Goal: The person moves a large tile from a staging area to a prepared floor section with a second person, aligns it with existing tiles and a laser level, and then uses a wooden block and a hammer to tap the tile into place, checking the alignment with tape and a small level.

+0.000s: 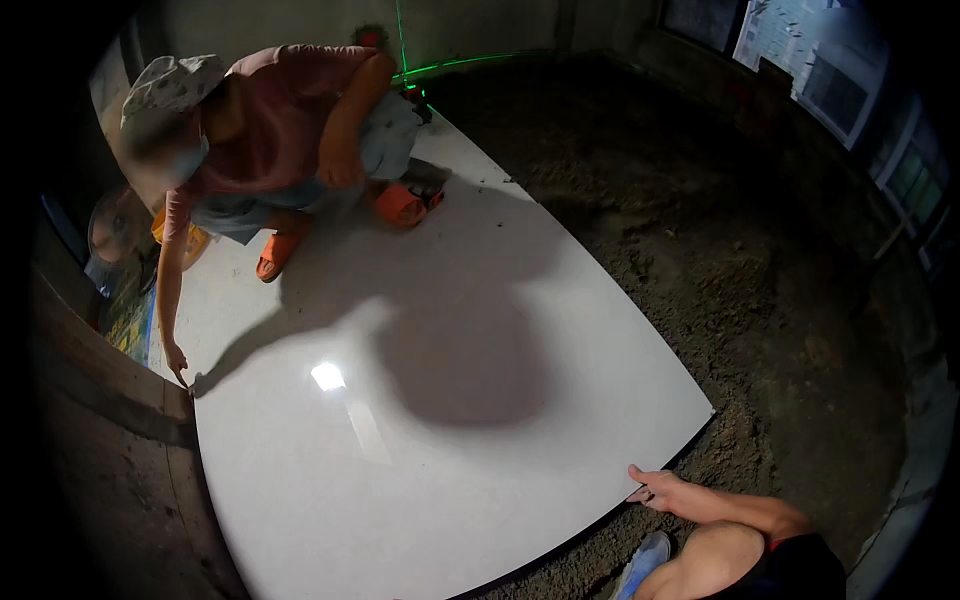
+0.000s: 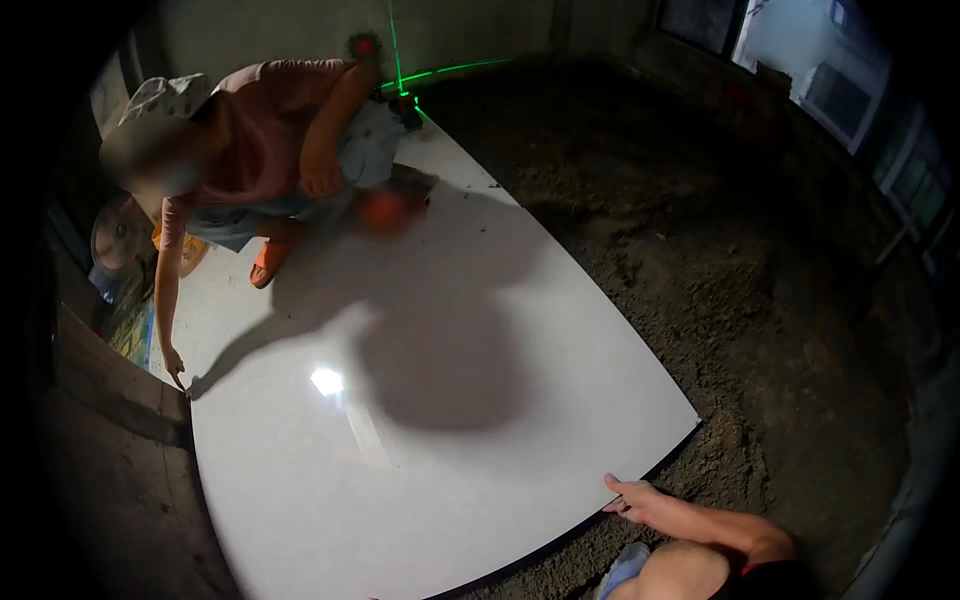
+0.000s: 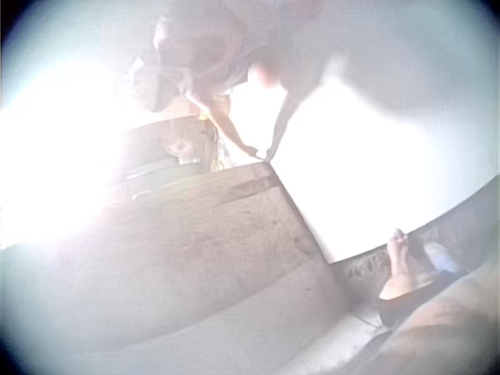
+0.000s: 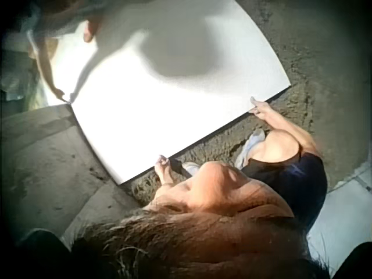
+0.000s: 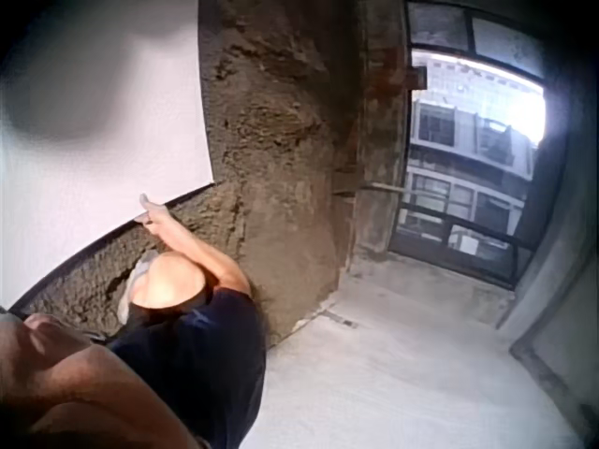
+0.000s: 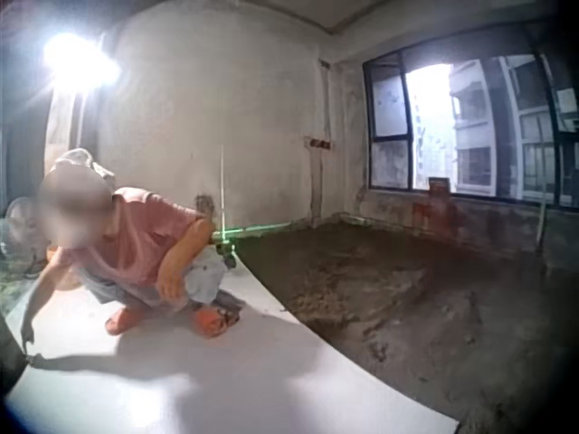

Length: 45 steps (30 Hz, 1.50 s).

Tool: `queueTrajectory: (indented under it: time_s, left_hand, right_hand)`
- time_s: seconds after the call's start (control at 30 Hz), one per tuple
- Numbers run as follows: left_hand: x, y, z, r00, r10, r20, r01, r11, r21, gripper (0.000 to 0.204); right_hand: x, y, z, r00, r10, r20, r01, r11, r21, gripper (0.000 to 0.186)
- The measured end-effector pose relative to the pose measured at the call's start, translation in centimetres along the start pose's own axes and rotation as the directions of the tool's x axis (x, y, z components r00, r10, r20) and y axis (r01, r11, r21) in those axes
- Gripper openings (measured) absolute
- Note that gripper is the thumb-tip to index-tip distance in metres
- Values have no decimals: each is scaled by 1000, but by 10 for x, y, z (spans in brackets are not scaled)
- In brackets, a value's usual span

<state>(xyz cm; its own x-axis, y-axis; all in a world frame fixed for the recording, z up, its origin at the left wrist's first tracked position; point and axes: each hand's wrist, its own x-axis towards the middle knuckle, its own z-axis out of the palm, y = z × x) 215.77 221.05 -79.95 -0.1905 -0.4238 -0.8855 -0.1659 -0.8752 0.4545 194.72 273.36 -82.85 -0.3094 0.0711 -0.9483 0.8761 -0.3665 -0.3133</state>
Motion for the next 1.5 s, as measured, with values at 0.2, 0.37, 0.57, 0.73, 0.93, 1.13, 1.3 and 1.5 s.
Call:
queueTrajectory:
  time_s: [0.2, 0.37, 0.57, 0.73, 0.93, 1.13, 1.3, 1.5]
  left_hand:
    - [26, -8, -14, 999, 11, -41, -10, 1000, 10, 6]
    - [-2, 6, -6, 999, -10, -31, 10, 1000, -12, 7]
    - [34, -15, -13, 999, 47, -13, -40, 950, 311, 3]
    - [45, -13, -52, 997, 71, -5, -68, 965, 254, 15]
    - [2, -2, 13, 996, -88, -21, 90, 988, 127, 7]
    - [25, -19, -9, 993, -93, -73, 99, 991, 84, 5]
    - [8, -19, -11, 995, -95, 31, 93, 994, 53, 8]
    - [9, -15, 2, 994, -110, -28, 113, 983, 142, 6]
  right_hand:
    - [17, 4, 4, 992, 72, -102, -73, 997, -12, 54]
    - [8, -2, -2, 998, 61, -16, -61, 998, -17, 53]
    - [31, -8, -6, 994, 67, -81, -73, 995, -68, 53]
    - [48, -6, 10, 995, 88, -43, -94, 977, -192, 53]
    - [-12, -27, -4, 990, 115, -77, -113, 993, 27, 36]
    - [61, -14, -31, 980, 187, -73, -182, 980, 78, 35]
    - [43, -11, -38, 999, 49, -2, -49, 997, -66, 48]
    - [65, -17, -61, 990, 140, 29, -139, 989, -49, 34]
